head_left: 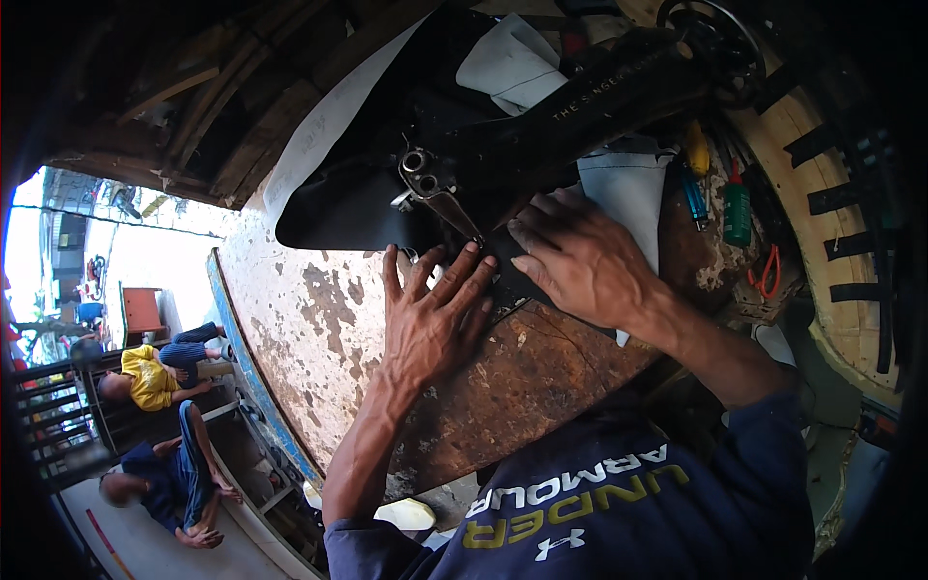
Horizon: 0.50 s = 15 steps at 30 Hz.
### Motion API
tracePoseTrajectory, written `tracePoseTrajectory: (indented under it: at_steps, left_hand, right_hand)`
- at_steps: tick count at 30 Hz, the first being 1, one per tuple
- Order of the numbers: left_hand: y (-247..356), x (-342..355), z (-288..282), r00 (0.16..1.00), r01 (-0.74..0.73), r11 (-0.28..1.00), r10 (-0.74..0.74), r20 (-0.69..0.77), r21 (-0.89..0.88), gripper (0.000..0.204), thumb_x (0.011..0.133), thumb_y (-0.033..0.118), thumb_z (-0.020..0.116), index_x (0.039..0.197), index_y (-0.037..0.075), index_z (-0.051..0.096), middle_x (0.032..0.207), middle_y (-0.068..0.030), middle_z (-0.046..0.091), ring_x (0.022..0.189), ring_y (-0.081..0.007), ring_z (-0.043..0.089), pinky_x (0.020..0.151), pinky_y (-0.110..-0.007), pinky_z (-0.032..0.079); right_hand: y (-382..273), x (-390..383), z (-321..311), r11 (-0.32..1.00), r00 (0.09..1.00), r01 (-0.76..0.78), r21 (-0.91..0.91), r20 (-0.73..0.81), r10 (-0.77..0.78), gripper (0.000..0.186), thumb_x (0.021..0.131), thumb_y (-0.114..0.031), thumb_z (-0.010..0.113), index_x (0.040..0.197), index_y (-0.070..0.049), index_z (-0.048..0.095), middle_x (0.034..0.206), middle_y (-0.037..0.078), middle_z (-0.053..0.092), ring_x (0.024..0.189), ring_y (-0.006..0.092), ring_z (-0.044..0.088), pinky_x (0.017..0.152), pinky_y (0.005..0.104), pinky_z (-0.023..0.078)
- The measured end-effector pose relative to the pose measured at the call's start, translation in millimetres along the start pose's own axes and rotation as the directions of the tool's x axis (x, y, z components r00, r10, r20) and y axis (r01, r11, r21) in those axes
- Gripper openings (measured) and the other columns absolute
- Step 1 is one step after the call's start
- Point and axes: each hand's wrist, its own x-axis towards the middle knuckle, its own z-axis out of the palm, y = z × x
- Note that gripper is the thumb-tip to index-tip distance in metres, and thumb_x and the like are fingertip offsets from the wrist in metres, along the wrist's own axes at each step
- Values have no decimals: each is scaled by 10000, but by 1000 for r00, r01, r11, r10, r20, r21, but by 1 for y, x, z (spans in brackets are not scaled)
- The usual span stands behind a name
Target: The person cuts a leather piece with scissors, applies oil from a small bottle, and stitches the pieces together using a sewing machine.
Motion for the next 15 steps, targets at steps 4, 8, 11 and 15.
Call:
tracePoseTrajectory:
  at_steps: [4,8,11,15]
  left_hand:
    - [5,-3,-3,1000,2,1000,-1,19,-13,542,973,291,717,1505,226,639,1561,6,613,1405,-313,544,1292,-659,138]
    - [1,-4,-7,999,-5,1000,4,49,11,554,970,296,724,1512,237,629,1580,13,594,1415,-310,531,1292,-658,142]
    - [-3,-3,-7,997,-13,1000,13,72,-5,541,969,304,727,1498,233,637,1599,11,572,1431,-309,514,1293,-656,145]
    - [-1,2,-10,994,7,1000,-7,111,-6,507,973,318,723,1465,219,655,1606,2,554,1446,-318,490,1292,-652,157]
  right_hand:
    - [-8,-33,16,992,997,51,116,-70,-43,424,1028,-293,663,1392,-79,706,1488,84,661,1440,261,561,1214,495,423]
    - [-6,-40,6,998,1000,-8,60,-26,9,411,1018,-282,675,1385,-102,718,1470,74,678,1421,235,583,1205,514,430]
    - [-6,-37,7,996,999,-28,84,-43,32,390,1019,-276,673,1365,-106,731,1447,69,695,1405,233,600,1201,508,437]
    - [-1,-31,6,996,997,-43,73,-64,48,373,1022,-272,669,1350,-109,741,1439,64,702,1407,225,601,1194,498,448]
